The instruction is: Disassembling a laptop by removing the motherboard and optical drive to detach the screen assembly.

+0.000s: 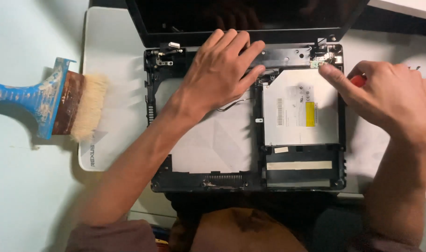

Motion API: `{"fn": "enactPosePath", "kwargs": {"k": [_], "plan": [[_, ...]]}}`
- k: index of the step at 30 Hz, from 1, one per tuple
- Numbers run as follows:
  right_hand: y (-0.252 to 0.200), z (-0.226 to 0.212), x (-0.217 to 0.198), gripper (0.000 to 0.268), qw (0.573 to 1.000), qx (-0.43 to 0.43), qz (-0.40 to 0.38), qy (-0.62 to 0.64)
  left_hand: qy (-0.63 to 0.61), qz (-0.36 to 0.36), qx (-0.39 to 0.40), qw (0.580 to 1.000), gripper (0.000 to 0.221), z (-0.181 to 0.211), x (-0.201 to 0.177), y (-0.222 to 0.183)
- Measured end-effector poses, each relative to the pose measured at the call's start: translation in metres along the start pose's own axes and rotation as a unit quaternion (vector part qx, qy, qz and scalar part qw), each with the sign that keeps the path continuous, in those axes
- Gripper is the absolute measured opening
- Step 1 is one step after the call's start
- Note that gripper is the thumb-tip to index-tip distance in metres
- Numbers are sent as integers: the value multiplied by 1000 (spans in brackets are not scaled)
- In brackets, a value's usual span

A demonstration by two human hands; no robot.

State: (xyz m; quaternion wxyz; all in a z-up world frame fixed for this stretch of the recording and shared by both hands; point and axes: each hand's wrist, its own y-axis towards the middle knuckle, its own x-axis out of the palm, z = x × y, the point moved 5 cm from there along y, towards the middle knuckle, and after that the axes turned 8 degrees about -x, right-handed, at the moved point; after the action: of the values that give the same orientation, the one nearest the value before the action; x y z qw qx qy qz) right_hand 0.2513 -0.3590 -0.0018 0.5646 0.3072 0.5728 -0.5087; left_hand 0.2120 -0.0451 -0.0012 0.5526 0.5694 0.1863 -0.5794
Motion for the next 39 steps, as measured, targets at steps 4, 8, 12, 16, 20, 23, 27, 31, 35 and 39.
{"fn": "enactPosePath", "kwargs": {"k": [4, 8, 12, 16, 20, 23, 27, 31, 35, 39], "plan": [[9, -9, 7, 93, 985, -5, -98, 142, 75, 28, 13, 997, 53, -4, 13, -4], [12, -5, 9, 74, 970, 11, -46, 237, 72, 32, -2, 997, 45, -11, 18, -3], [9, -10, 2, 62, 941, -5, 12, 337, 76, 49, -6, 996, 46, -12, 11, -1], [14, -5, 5, 39, 862, 7, 6, 507, 62, 50, -6, 997, 47, -12, 1, 0], [11, -1, 3, 24, 820, -15, 21, 572, 67, 49, -12, 996, 47, -11, -8, 0], [13, -3, 0, 31, 812, -39, 14, 582, 87, 63, -12, 994, 48, -4, -17, -2], [13, -1, 6, 30, 788, -27, 11, 615, 70, 50, -9, 996, 48, -5, -17, -2], [14, -4, 4, 30, 780, -11, 15, 625, 65, 57, -18, 996, 45, -7, -18, -2], [11, -14, -5, 55, 823, 11, -11, 568, 97, 49, -16, 994, 46, -7, -12, -3], [14, -18, -6, 57, 830, 46, -23, 555, 113, 34, -5, 993, 47, -1, -8, -3]]}}
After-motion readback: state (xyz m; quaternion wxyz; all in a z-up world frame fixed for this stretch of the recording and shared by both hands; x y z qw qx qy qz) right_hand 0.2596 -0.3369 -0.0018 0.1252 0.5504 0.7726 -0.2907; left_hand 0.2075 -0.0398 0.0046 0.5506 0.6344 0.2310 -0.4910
